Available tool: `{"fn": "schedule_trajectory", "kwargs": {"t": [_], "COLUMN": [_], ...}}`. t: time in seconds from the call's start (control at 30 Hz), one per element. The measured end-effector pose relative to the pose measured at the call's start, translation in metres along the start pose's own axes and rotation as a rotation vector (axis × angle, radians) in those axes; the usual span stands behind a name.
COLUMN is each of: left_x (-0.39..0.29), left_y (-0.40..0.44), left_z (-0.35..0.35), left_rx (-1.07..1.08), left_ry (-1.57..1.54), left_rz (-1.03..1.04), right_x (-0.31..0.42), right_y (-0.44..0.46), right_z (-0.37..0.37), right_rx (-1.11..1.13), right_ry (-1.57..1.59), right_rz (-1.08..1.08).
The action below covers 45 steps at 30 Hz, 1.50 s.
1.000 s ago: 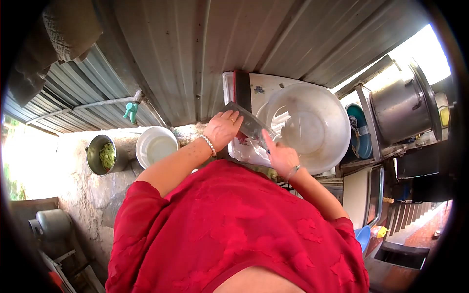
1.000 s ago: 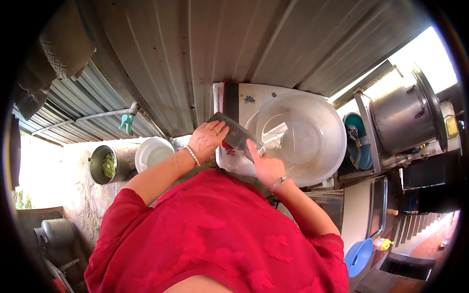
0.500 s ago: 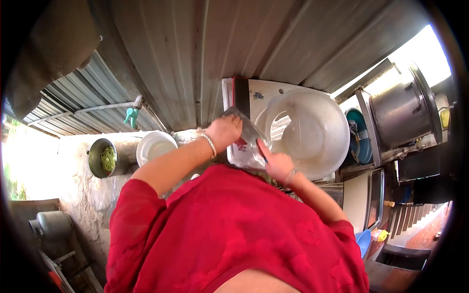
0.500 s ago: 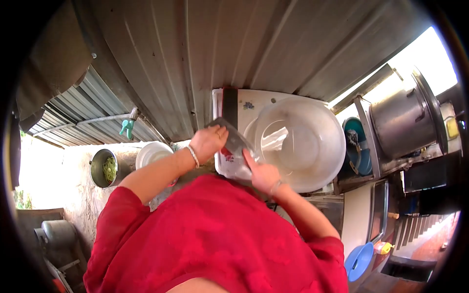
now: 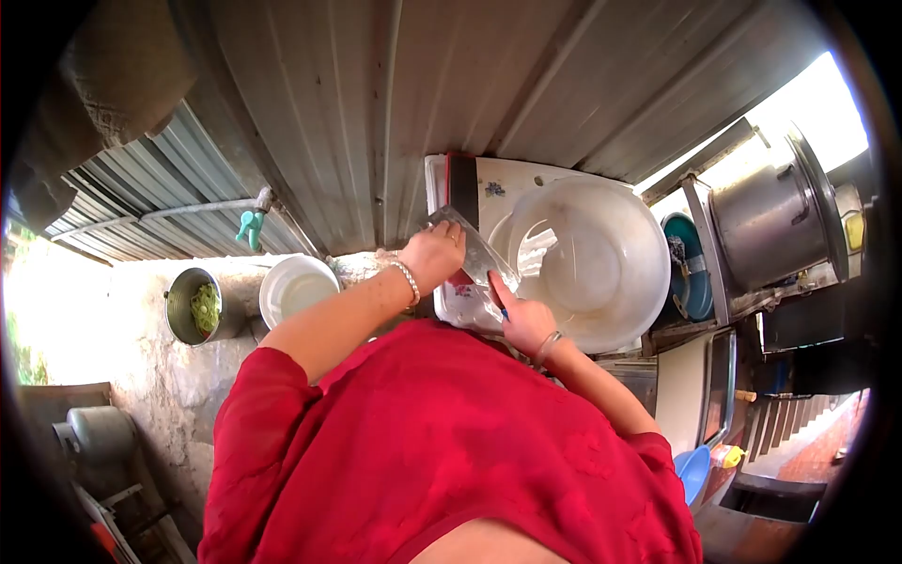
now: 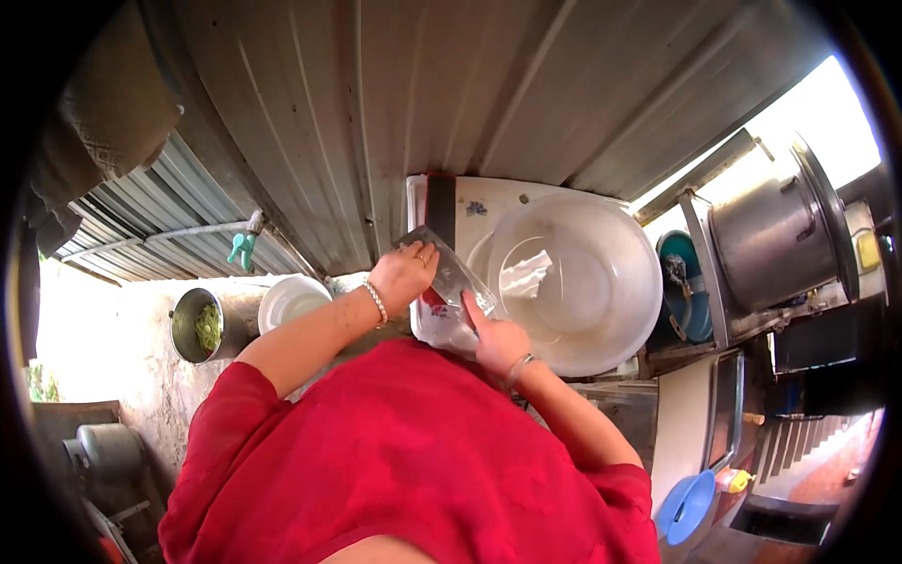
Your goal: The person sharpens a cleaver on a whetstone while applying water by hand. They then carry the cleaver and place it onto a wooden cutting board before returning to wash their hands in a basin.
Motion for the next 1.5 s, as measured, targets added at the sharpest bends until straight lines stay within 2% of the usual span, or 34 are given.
{"fn": "schedule_trajectory", "kwargs": {"t": [0.13,0.27,0.47,0.63,0.73,0.83,0.9,0.93,1.03,1.07,1.13,1.23,1.3,1.33,1.43,1.5], "left_x": [0.028,0.048,0.003,0.048,0.046,0.017,0.004,0.006,0.034,0.042,0.049,0.016,-0.003,-0.003,0.022,0.044], "left_y": [0.035,0.049,0.001,0.053,0.052,0.022,0.004,0.005,0.031,0.043,0.056,0.024,0.002,0.002,0.022,0.044], "left_z": [0.025,0.041,-0.001,0.046,0.037,0.019,0.001,0.008,0.04,0.044,0.05,0.023,-0.002,-0.001,0.031,0.047], "left_rx": [0.168,0.257,0.044,0.168,0.153,0.149,-0.045,0.041,-0.001,0.086,0.282,0.282,0.064,0.136,0.145,0.235], "left_ry": [-0.031,-0.069,-0.083,-0.052,-0.072,-0.143,-0.103,-0.113,-0.119,-0.105,-0.092,-0.129,-0.064,-0.1,-0.095,-0.069], "left_rz": [-0.048,-0.063,0.018,-0.071,-0.036,-0.014,0.019,-0.004,-0.062,-0.071,-0.084,-0.017,0.016,0.008,-0.068,-0.105], "right_x": [0.001,0.008,0.009,0.005,0.007,0.007,0.013,0.015,0.007,0.011,0.013,0.006,0.009,0.004,0.005,0.008], "right_y": [0.037,0.054,-0.003,0.054,0.055,0.014,0.003,-0.002,0.036,0.056,0.046,0.015,-0.009,-0.009,0.022,0.045], "right_z": [-0.019,-0.033,-0.002,-0.024,-0.028,-0.009,-0.007,-0.003,-0.013,-0.025,-0.029,-0.013,-0.004,0.001,-0.019,-0.029], "right_rx": [-0.155,-0.184,0.02,-0.176,-0.204,0.0,0.027,0.042,-0.094,-0.173,-0.177,-0.082,0.073,0.078,-0.105,-0.132], "right_ry": [-0.008,-0.042,0.023,-0.019,-0.034,-0.021,-0.018,-0.014,-0.062,-0.021,0.036,0.037,-0.002,-0.023,-0.056,-0.062], "right_rz": [-0.02,-0.001,0.058,0.037,0.008,0.036,0.062,0.078,0.054,-0.001,-0.026,0.006,0.048,0.056,0.018,0.014]}}
Point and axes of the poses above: each hand's wrist, its own y-axis towards the middle knuckle, its own z-axis out of the palm, x = y × z, the point moved 9 cm from there along y, towards the middle knuckle, and after that the axes turned 6 degrees about y, right-handed, at the moved point
